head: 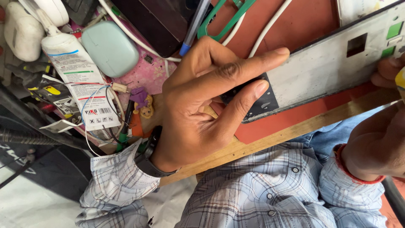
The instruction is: The person uses a blue utility knife to scrape adhesive residue from the back of a disassembled smartphone. They then apply glue from a small bottle along the phone's edge and press a small internal component into place. The person continues to scrape and adjust parts on the device throughout the clip.
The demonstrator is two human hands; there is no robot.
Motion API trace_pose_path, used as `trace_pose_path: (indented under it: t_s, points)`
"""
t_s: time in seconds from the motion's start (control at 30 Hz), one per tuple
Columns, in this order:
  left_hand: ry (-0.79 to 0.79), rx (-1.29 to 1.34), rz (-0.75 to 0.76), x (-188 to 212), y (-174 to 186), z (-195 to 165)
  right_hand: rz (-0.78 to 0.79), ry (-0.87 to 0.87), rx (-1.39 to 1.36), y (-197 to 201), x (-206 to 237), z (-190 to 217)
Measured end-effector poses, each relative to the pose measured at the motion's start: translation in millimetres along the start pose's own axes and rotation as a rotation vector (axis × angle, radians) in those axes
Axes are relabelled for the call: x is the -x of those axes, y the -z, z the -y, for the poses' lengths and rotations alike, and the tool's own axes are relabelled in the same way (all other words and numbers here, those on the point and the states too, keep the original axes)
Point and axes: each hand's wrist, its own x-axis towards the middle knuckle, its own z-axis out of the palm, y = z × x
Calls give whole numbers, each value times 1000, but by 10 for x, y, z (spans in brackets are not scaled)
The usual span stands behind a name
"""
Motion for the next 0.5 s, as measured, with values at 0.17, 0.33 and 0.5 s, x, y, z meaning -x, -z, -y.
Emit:
trace_pose_path:
  t_s: [0.17, 0.33, 0.5]
  points:
    - [13, 1, 2, -20, 15, 32, -9, 17, 94, 52, 44, -98]
    - [35, -30, 7, -35, 37, 68, -13, 19, 109, 46, 91, -182]
    - [31, 2, -6, -19, 23, 88, -6, 12, 95, -15, 113, -204]
